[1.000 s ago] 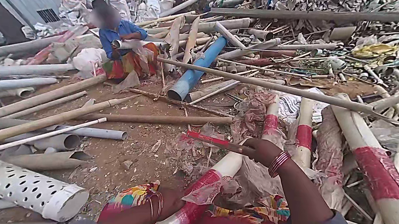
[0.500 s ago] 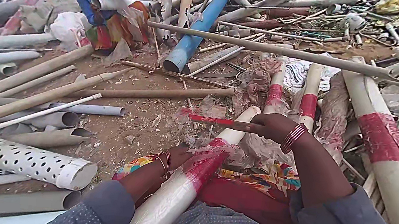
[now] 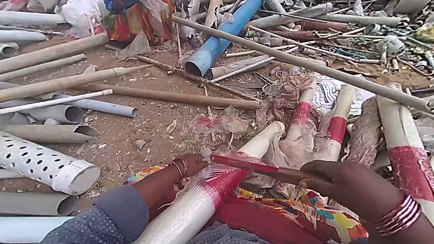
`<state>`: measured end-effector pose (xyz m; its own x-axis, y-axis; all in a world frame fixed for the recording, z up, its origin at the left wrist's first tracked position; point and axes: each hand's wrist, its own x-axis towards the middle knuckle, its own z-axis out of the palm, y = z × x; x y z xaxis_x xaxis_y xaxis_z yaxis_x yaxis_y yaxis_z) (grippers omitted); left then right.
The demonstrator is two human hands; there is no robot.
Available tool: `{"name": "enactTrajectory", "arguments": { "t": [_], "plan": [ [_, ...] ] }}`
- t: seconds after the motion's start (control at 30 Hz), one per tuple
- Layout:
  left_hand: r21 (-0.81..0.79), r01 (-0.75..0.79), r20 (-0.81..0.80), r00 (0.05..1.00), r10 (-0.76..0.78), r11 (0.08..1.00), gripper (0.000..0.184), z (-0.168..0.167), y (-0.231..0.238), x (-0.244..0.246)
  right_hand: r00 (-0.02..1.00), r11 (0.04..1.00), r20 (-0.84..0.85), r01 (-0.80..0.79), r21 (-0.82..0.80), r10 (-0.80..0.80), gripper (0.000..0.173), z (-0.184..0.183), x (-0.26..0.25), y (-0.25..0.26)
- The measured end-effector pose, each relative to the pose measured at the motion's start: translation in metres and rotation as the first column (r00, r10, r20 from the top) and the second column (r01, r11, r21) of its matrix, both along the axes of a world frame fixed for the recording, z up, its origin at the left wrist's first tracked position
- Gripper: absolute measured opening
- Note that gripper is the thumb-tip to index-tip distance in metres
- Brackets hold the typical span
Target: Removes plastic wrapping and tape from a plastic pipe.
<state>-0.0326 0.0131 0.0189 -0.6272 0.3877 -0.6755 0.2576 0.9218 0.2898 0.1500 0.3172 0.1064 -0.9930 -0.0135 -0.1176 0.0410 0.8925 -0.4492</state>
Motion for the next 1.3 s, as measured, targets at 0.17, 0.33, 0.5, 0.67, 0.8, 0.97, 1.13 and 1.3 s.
{"name": "enactTrajectory", "arguments": {
  "t": [0.17, 0.33, 0.5, 0.67, 0.8, 0.97, 1.13, 1.3],
  "plan": [
    [-0.013, 0.078, 0.0, 0.997, -0.078, 0.997, 0.054, 0.01, 0.006, 0.006, 0.938, 0.989, -0.333, -0.047, 0.138, 0.091, 0.028, -0.042, 0.036, -0.007],
    [-0.049, 0.154, -0.035, 0.987, -0.156, 0.987, 0.054, 0.019, 0.013, 0.013, 0.952, 0.982, -0.295, -0.034, 0.184, 0.088, 0.028, -0.054, 0.062, -0.018],
    [-0.068, 0.24, -0.05, 0.969, -0.244, 0.968, 0.052, 0.026, 0.022, 0.02, 0.983, 0.98, -0.163, -0.051, 0.193, 0.083, 0.033, -0.063, 0.07, -0.041],
    [-0.096, 0.322, -0.076, 0.941, -0.33, 0.942, 0.047, 0.028, 0.028, 0.031, 0.988, 0.989, 0.102, -0.123, 0.084, 0.115, 0.044, -0.06, 0.067, -0.055],
    [-0.122, 0.36, -0.081, 0.925, -0.371, 0.925, 0.046, 0.025, 0.032, 0.035, 0.993, 0.979, 0.005, -0.118, 0.169, 0.118, 0.042, -0.065, 0.063, -0.07],
    [-0.129, 0.379, -0.086, 0.916, -0.391, 0.916, 0.044, 0.019, 0.033, 0.035, 0.971, 0.909, -0.126, -0.137, 0.393, 0.201, 0.043, -0.067, 0.05, -0.095],
    [-0.154, 0.391, -0.099, 0.908, -0.408, 0.907, 0.046, 0.015, 0.035, 0.035, 0.972, 0.887, 0.169, -0.217, 0.407, 0.16, 0.044, -0.038, 0.028, -0.125],
    [-0.109, 0.371, -0.116, 0.917, -0.382, 0.922, 0.047, 0.017, 0.04, 0.036, 0.819, 0.892, 0.565, -0.327, 0.312, 0.102, 0.057, -0.02, -0.01, -0.146]
  ]
}}
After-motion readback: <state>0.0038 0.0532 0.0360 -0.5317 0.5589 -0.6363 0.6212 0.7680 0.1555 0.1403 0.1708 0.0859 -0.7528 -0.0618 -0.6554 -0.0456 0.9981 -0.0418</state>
